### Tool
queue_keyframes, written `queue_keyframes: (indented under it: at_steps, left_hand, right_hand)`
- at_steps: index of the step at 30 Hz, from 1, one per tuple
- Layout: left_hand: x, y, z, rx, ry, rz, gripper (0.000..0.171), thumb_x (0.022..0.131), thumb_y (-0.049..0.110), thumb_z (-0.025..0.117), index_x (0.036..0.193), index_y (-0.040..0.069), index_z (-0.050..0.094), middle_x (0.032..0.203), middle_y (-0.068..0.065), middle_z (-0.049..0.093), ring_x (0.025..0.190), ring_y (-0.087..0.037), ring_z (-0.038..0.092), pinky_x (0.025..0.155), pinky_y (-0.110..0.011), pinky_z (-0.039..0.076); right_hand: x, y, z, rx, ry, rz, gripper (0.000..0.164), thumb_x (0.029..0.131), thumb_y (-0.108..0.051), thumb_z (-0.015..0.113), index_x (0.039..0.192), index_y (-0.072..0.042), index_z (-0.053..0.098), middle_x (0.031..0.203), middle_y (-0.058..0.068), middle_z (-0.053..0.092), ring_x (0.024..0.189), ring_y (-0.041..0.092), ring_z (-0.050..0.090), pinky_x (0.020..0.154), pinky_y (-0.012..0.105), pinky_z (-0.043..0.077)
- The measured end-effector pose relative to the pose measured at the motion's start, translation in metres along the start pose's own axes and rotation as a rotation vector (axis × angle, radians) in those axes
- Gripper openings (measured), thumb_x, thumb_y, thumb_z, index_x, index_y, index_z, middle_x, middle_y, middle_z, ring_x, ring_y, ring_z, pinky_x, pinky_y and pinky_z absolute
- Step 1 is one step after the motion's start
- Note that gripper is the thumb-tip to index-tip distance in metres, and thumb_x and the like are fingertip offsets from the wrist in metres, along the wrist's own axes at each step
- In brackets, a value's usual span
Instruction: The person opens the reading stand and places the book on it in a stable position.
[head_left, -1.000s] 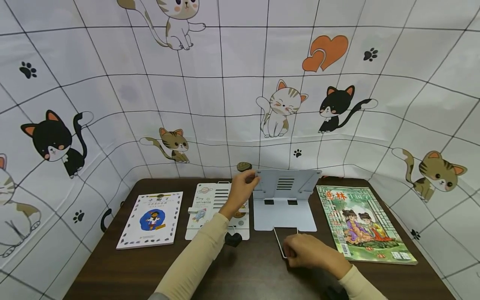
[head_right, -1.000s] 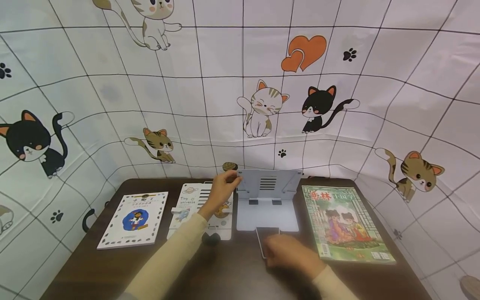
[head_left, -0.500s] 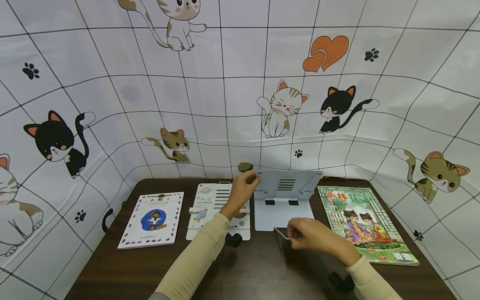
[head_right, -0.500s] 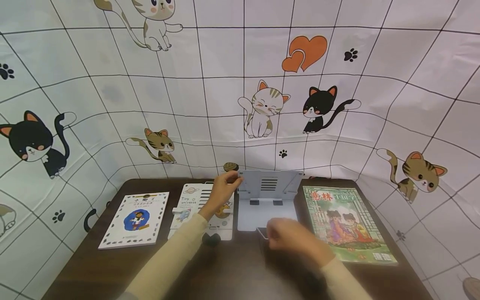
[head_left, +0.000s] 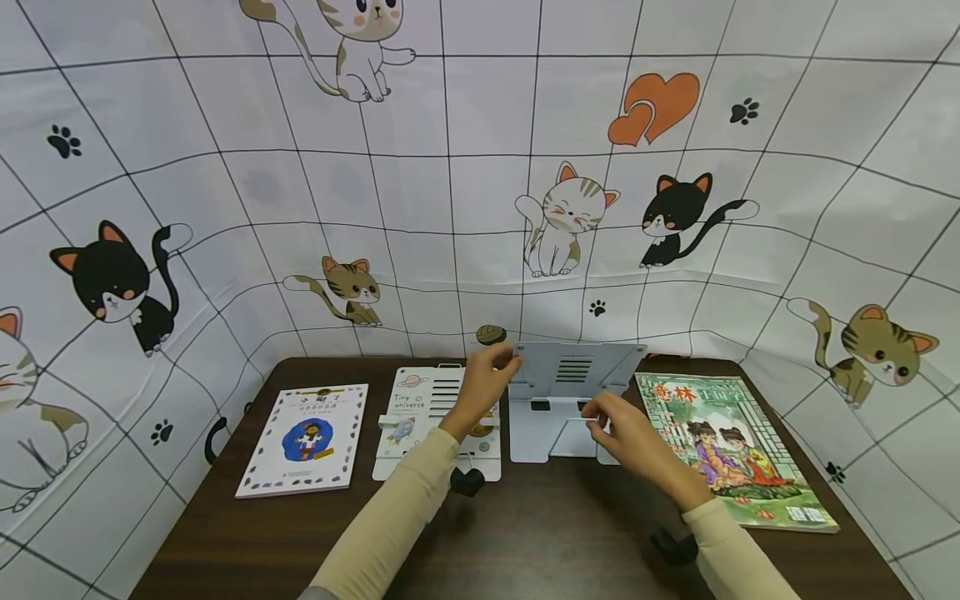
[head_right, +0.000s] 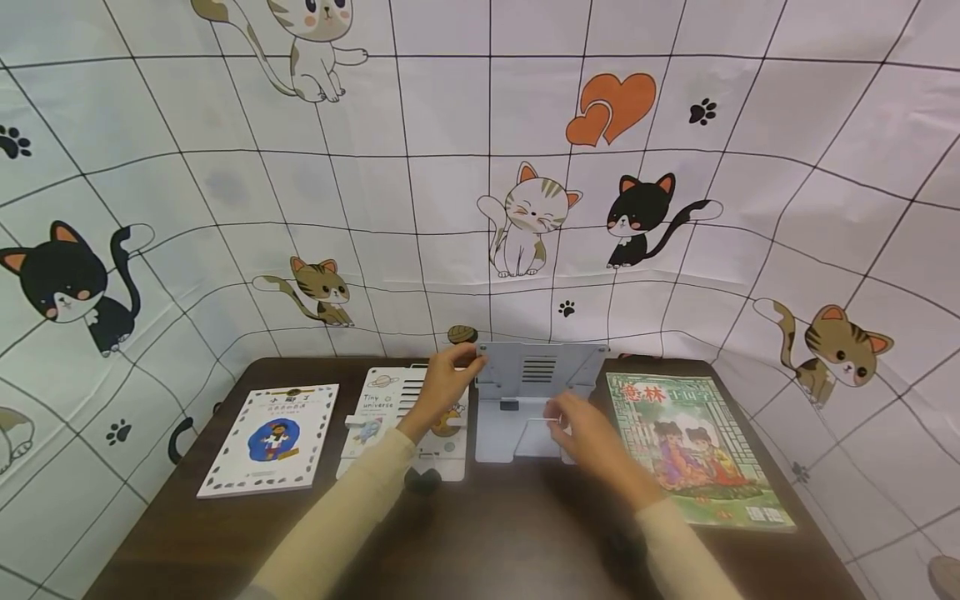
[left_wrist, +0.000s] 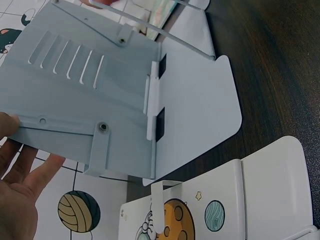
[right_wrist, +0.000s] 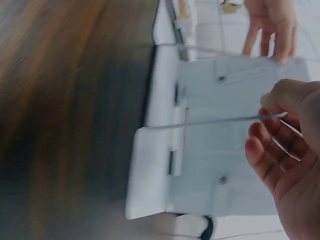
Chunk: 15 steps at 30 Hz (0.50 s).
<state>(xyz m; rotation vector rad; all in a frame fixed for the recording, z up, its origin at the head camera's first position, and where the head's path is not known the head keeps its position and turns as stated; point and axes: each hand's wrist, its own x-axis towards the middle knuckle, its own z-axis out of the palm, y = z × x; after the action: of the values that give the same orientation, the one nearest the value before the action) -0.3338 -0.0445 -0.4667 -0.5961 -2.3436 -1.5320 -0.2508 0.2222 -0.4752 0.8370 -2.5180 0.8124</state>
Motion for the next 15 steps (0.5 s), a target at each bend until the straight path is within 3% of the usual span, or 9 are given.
queue_keyframes:
  at_steps: [4,10,15]
  left_hand:
    - [0.000,-0.001,0.000,0.006,0.000,0.012,0.015,0.104,0.013,0.070,0.116,0.006,0.077,0.108,-0.011,0.079,0.100,-0.025,0.075,0.087,-0.037,0.061]
    - [-0.001,-0.001,0.000,0.015,0.005,0.020,0.014,0.104,0.013,0.070,0.115,0.006,0.077,0.106,-0.010,0.079,0.097,-0.023,0.075,0.085,-0.034,0.060]
    - [-0.002,-0.002,0.000,0.015,0.009,0.030,0.013,0.104,0.014,0.070,0.112,0.007,0.077,0.104,-0.009,0.079,0.096,-0.023,0.074,0.085,-0.033,0.059]
  right_hand:
    - [-0.005,0.016,0.009,0.110,-0.010,0.109,0.010,0.096,0.002,0.075,0.100,-0.006,0.069,0.093,0.002,0.069,0.078,0.010,0.065,0.066,0.025,0.057]
    - [-0.012,0.035,0.018,0.294,-0.097,0.295,0.004,0.099,-0.005,0.074,0.100,-0.002,0.071,0.090,0.012,0.074,0.075,0.023,0.075,0.066,0.025,0.059]
    - [-0.010,0.045,0.022,0.276,-0.128,0.353,0.008,0.101,-0.012,0.073,0.103,-0.004,0.074,0.087,0.011,0.076,0.073,0.016,0.072,0.067,0.025,0.056]
